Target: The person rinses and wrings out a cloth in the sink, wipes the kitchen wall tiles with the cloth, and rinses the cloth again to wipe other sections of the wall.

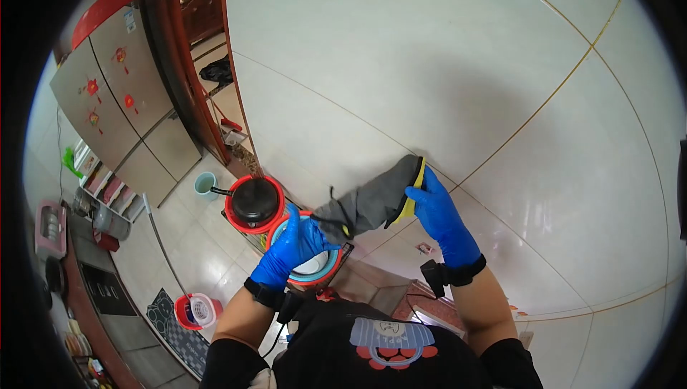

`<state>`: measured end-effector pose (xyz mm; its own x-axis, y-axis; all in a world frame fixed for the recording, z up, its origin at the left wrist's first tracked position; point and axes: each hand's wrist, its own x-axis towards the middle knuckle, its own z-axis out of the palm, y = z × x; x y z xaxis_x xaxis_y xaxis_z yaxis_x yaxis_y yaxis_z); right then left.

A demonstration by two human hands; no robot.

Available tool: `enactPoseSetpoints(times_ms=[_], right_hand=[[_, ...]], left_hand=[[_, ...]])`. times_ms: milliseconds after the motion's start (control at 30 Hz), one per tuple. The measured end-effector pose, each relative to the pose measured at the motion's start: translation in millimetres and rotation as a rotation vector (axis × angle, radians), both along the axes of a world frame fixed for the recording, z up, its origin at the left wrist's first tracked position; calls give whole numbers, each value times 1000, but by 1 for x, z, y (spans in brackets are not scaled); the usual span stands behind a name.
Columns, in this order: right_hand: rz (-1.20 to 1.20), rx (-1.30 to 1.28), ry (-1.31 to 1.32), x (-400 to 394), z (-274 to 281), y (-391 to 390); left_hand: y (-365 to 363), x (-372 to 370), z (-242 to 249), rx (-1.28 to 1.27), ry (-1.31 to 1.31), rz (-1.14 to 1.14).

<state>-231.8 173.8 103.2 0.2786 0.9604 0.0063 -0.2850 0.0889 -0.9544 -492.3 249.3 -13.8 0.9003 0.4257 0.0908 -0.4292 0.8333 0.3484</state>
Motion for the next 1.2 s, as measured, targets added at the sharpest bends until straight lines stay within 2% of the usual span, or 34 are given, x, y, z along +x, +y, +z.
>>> enactPoseSetpoints(times_ms=[100, 133, 233, 267, 300, 367, 400, 500, 533, 633, 667, 733, 800, 900, 967, 1000, 1033, 1067, 1100, 1167, 1200], right_hand=[[-56, -13, -619, 12, 3, -2], [-101, -66, -681, 18, 0, -1], [-229, -206, -824, 31, -5, -4], [-267, -231, -840, 30, -1, -7], [-305, -253, -854, 30, 0, -7], [-373, -45, -989, 34, -4, -13], [-409, 62, -1054, 36, -6, -16], [-485, 395, -1125, 34, 12, -23], [-382, 295, -859, 31, 22, -26], [-73, 116, -155, 22, 60, -27], [-92, 121, -249, 17, 67, -20], [-203, 74, -476, 9, 59, -4], [-374, 79, -754, -8, 35, 16], [-189, -152, -974, -23, 17, 19], [-87, -123, -1299, 5, -49, 27], [41, -221, -1422, 16, -51, 23], [-19, -189, -1316, 16, -42, 13], [-143, 12, -1280, 26, -49, 6], [-241, 77, -1210, 31, -35, -6], [-239, 49, -970, 37, 9, -34], [-253, 63, -951, 42, 27, -46]], left_hand=[[-4, 0, -12, 96, 85, 167], [-6, -8, 5, 243, 325, 168], [-2, -16, 6, 484, 933, 229], [-2, -16, 14, 514, 1080, 340], [-1, -18, 11, 611, 1041, 491], [-2, -23, 18, 808, 945, 791], [-4, -25, 23, 1009, 1092, 983], [-4, -40, 73, 1619, 1040, 1139], [-6, -43, 95, 1521, 909, 911], [1, -64, 127, 659, 536, 491], [1, -59, 143, 470, 7, 432], [-10, -26, 127, 214, 63, 388], [-17, 13, 91, 26, 144, 332], [-46, 52, 27, -76, 301, 244], [-66, 51, -1, -61, 394, 222], [-67, 51, -6, -24, 426, 226], [-65, 49, -5, 19, 468, 242], [-59, 48, 0, 73, 508, 264], [-47, 48, 12, 149, 543, 315], [-13, 51, 53, 377, 598, 501], [6, 56, 81, 526, 606, 631]])
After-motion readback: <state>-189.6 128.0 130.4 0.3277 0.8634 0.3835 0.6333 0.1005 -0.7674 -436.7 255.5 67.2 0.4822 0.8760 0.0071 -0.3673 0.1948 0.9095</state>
